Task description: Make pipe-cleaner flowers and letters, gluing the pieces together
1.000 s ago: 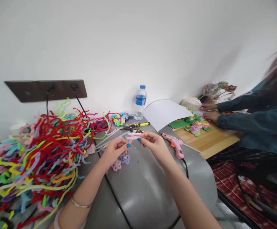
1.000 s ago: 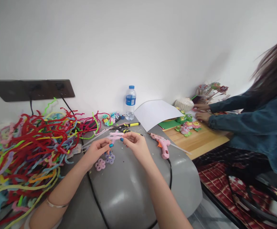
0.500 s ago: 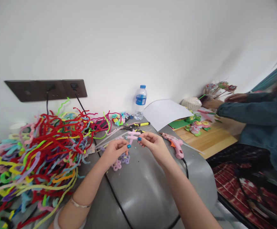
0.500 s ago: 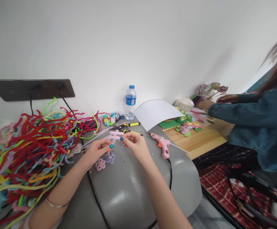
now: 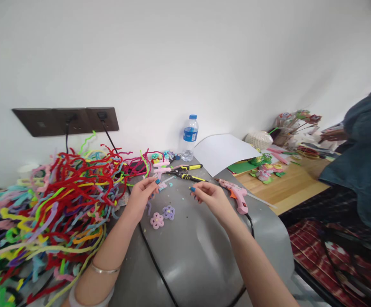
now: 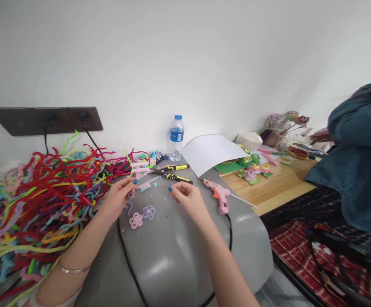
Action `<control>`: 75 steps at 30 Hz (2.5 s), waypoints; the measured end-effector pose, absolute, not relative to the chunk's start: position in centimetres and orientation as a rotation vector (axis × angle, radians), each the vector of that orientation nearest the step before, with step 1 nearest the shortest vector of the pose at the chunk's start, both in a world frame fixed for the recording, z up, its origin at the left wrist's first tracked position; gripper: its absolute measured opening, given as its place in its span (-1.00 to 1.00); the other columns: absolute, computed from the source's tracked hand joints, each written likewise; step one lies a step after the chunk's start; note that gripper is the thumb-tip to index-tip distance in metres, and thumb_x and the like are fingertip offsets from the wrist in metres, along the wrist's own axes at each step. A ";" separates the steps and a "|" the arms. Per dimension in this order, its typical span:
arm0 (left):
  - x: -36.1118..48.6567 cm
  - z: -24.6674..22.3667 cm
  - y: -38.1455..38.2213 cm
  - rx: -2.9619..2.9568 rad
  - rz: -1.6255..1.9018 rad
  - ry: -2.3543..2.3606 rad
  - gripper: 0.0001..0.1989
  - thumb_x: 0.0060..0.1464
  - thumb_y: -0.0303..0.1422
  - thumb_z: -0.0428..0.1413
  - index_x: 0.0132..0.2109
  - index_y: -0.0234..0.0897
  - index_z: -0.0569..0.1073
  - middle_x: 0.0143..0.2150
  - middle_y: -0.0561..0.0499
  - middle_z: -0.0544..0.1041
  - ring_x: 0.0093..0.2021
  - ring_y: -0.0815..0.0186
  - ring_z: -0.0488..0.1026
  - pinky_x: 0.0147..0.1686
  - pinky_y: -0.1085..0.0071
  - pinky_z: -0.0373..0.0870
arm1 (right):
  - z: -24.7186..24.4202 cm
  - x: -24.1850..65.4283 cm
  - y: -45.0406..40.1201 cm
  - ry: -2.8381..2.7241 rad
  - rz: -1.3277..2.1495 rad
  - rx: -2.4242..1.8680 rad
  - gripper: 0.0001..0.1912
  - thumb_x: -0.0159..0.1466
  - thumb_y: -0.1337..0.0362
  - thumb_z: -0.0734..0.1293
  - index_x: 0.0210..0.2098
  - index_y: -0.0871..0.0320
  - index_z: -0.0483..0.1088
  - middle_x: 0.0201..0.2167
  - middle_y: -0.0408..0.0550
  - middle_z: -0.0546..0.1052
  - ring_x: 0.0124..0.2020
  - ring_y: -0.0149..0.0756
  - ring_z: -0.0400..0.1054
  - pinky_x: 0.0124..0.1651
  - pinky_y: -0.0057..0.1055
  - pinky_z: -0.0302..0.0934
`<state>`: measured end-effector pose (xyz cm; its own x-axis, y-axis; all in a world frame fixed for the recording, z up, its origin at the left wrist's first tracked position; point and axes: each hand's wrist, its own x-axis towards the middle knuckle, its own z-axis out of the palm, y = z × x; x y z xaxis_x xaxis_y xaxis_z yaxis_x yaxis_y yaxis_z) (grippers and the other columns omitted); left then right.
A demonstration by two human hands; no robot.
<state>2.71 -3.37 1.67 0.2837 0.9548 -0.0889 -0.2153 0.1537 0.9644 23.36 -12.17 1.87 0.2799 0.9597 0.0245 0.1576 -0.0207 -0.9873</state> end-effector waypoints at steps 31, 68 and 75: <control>3.6 0.7 -4.5 1.177 0.723 0.809 -0.64 -0.20 -0.11 0.33 -0.35 -0.32 0.56 -0.57 0.12 0.40 -0.57 0.49 0.20 -0.53 0.52 0.04 | 1.5 20.1 -11.5 -0.964 1.097 -1.251 -0.54 -0.12 -0.07 0.58 -0.42 0.14 0.49 -0.57 -0.16 0.48 -0.57 -0.41 0.27 -0.51 -0.46 0.15; 3.9 1.1 -5.0 1.110 0.634 0.799 -0.56 -0.27 -0.10 0.37 -0.31 -0.35 0.53 -0.49 0.12 0.38 -0.54 0.51 0.19 -0.53 0.52 0.06 | 3.1 23.0 -13.0 -1.248 0.464 -1.502 -0.70 0.23 0.12 0.31 -0.12 0.14 0.43 -0.25 0.04 0.59 -0.26 -0.17 0.45 -0.24 -0.30 0.26; 3.8 0.9 -4.9 1.126 0.632 0.801 -0.56 -0.26 -0.09 0.36 -0.31 -0.35 0.54 -0.47 0.10 0.38 -0.51 0.49 0.19 -0.51 0.52 0.07 | 2.8 22.4 -12.9 -1.209 0.423 -1.523 -0.83 0.23 0.16 0.32 -0.40 0.10 0.30 -0.49 -0.14 0.42 -0.48 -0.32 0.27 -0.41 -0.39 0.12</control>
